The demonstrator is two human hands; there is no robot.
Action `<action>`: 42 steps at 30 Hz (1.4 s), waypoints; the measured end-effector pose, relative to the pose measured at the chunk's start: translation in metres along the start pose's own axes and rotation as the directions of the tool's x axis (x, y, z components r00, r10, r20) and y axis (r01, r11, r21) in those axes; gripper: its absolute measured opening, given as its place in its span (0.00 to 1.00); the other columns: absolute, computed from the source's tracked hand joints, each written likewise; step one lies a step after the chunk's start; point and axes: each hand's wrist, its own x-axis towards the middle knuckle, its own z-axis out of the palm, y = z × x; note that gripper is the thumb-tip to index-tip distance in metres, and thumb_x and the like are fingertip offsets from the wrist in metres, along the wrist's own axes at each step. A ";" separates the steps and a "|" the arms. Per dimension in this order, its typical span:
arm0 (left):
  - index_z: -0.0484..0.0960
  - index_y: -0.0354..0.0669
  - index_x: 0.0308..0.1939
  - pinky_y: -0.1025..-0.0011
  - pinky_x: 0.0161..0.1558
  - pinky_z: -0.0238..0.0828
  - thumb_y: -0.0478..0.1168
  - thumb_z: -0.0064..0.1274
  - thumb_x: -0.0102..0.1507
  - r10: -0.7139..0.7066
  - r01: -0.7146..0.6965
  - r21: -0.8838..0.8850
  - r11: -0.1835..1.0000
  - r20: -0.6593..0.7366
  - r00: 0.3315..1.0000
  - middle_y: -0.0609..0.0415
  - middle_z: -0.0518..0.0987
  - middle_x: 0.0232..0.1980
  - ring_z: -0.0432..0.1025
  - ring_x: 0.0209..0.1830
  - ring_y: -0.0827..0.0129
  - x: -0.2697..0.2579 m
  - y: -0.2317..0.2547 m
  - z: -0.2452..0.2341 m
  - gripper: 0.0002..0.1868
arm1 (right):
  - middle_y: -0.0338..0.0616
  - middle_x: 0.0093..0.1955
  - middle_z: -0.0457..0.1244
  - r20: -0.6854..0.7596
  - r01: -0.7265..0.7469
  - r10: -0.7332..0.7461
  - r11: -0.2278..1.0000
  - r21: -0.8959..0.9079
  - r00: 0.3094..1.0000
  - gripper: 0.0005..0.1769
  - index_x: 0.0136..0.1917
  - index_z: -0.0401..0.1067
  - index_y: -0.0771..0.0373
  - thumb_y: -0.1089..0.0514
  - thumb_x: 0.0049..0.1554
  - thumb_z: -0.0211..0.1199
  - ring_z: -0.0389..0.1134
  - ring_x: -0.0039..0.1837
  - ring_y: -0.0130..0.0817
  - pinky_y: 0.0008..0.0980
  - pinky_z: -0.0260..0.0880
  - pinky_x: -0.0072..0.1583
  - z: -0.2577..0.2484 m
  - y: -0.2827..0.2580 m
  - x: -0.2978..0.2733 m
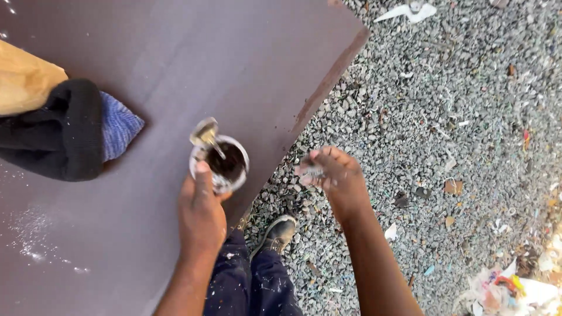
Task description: The person applies a dark, thick substance from a plastic container onto the edges and interior surfaces of a brown wooden cabinet using a spoon. They work on the top edge and then move to the inside of a drawer or shelf.
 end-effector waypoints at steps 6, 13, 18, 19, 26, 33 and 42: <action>0.68 0.37 0.72 0.71 0.51 0.82 0.54 0.40 0.72 0.184 -0.183 0.021 0.983 -0.098 0.978 0.37 0.72 0.67 0.75 0.55 0.56 0.055 0.002 -0.011 0.31 | 0.52 0.43 0.70 -0.095 0.014 0.003 0.984 0.179 0.995 0.10 0.48 0.70 0.66 0.57 0.61 0.64 0.73 0.40 0.31 0.23 0.76 0.41 -0.001 0.027 0.055; 0.70 0.37 0.71 0.63 0.50 0.81 0.62 0.39 0.69 0.137 -0.138 0.147 0.979 0.019 0.990 0.34 0.72 0.63 0.74 0.55 0.52 0.044 0.026 -0.023 0.37 | 0.50 0.45 0.69 -0.170 0.087 -0.067 0.990 0.108 0.983 0.16 0.56 0.72 0.72 0.60 0.59 0.67 0.73 0.42 0.31 0.23 0.78 0.45 0.010 0.016 0.078; 0.80 0.41 0.58 0.64 0.40 0.76 0.69 0.26 0.62 -0.043 0.051 0.149 0.988 -0.055 0.998 0.47 0.82 0.51 0.80 0.43 0.60 0.053 -0.002 -0.051 0.43 | 0.38 0.46 0.70 -0.152 0.210 -0.373 0.763 -0.611 0.915 0.03 0.46 0.78 0.58 0.61 0.60 0.64 0.68 0.48 0.29 0.31 0.74 0.56 0.026 0.009 0.081; 0.80 0.41 0.58 0.64 0.40 0.76 0.69 0.26 0.62 -0.046 0.053 0.146 0.988 -0.056 0.997 0.47 0.82 0.51 0.80 0.43 0.60 0.055 -0.008 -0.057 0.43 | 0.38 0.46 0.70 -0.149 0.210 -0.373 0.761 -0.614 0.916 0.03 0.46 0.78 0.58 0.61 0.60 0.64 0.68 0.48 0.29 0.31 0.74 0.56 0.024 0.014 0.086; 0.79 0.29 0.21 0.64 0.26 0.67 0.51 0.50 0.67 -0.492 0.489 0.285 0.824 -0.065 0.868 0.38 0.79 0.21 0.73 0.17 0.53 0.071 -0.015 -0.085 0.29 | 0.51 0.55 0.61 -0.070 0.237 -0.518 0.502 -0.832 0.852 0.19 0.64 0.73 0.66 0.61 0.63 0.53 0.64 0.56 0.47 0.44 0.67 0.58 0.032 0.030 0.089; 0.76 0.28 0.22 0.60 0.21 0.65 0.49 0.49 0.63 -0.543 0.528 0.285 0.800 -0.033 0.839 0.34 0.77 0.19 0.69 0.12 0.48 0.083 -0.009 -0.089 0.25 | 0.54 0.55 0.62 0.058 0.284 -0.521 0.364 -0.887 0.851 0.23 0.66 0.70 0.74 0.74 0.60 0.47 0.61 0.56 0.51 0.46 0.69 0.55 0.048 0.035 0.068; 0.74 0.28 0.20 0.61 0.20 0.62 0.49 0.49 0.62 -0.556 0.547 0.265 0.794 -0.049 0.830 0.35 0.74 0.17 0.65 0.11 0.50 0.084 -0.007 -0.087 0.25 | 0.56 0.68 0.58 0.000 0.133 -0.309 0.407 -0.904 0.951 0.27 0.69 0.67 0.72 0.74 0.56 0.49 0.58 0.66 0.51 0.52 0.66 0.69 0.067 0.075 0.033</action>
